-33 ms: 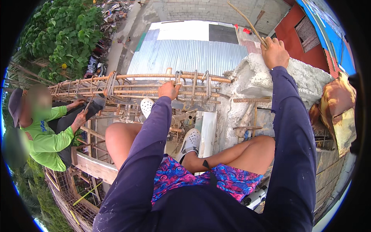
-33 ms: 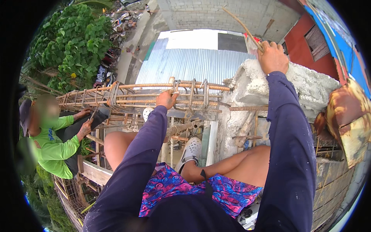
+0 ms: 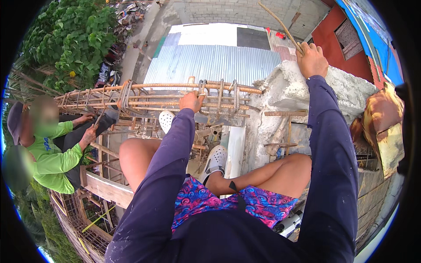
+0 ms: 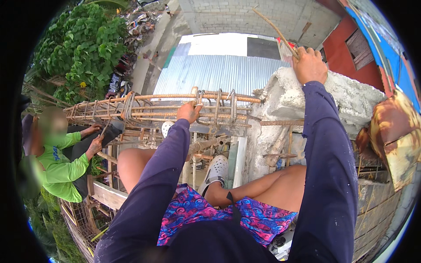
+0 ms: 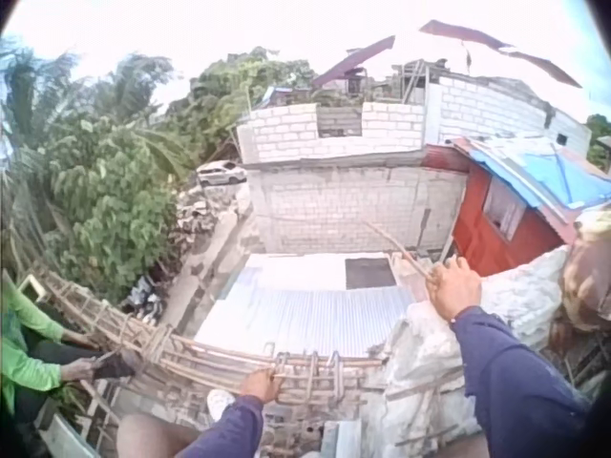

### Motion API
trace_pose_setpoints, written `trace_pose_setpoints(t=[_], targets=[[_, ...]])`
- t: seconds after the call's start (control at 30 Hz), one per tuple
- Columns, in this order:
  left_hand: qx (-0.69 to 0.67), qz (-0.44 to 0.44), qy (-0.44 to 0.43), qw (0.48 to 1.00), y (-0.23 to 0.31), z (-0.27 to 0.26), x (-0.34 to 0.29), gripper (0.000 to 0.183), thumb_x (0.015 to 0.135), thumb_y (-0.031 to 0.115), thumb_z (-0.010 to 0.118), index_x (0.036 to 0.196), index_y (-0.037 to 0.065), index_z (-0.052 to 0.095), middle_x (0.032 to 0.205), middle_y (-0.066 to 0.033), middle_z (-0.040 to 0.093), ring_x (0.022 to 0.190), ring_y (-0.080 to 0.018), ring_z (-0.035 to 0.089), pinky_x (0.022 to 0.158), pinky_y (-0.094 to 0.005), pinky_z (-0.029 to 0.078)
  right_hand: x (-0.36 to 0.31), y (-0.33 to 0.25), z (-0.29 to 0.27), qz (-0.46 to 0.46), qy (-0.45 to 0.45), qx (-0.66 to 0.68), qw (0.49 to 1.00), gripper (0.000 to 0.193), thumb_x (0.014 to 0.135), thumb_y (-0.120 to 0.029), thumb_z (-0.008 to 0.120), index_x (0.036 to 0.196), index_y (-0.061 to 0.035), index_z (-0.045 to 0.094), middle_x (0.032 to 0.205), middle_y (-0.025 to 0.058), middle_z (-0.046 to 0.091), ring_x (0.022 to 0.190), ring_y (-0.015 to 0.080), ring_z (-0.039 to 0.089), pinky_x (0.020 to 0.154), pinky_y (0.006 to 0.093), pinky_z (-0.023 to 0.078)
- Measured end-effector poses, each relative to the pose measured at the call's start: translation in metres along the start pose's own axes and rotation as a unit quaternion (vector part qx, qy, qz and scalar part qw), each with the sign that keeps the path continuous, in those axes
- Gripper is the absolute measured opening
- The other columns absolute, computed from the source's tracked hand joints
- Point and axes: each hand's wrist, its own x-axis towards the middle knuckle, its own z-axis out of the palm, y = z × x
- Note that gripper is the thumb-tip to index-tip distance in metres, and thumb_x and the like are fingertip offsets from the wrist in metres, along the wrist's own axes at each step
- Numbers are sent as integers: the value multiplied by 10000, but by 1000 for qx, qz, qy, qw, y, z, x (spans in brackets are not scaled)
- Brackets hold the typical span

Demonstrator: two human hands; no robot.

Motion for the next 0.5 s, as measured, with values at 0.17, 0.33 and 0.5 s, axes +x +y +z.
trace_pose_setpoints(t=[0.17,0.33,0.5], targets=[[-10,7,23,1000,2,-3,6,424,933,469,559,1029,77,691,960,-181,715,987,-354,662,926,-481,444,4,-1,-1,3,18,3,1000,276,892,-377,613,1102,-202,653,1054,29,645,1063,244,603,777,436,548],[56,39,81,994,2,2,0,455,943,505,517,984,83,681,871,-200,706,873,-373,684,845,-484,504,4,-1,-1,-3,12,7,1000,264,896,-377,609,1079,-191,649,1037,33,642,1055,247,605,775,437,551],[56,39,76,995,2,3,3,478,950,514,496,1006,73,673,875,-202,710,871,-378,688,838,-500,499,4,1,2,-8,15,12,1000,263,896,-374,608,1078,-188,649,1028,42,639,1053,251,604,780,434,555]])
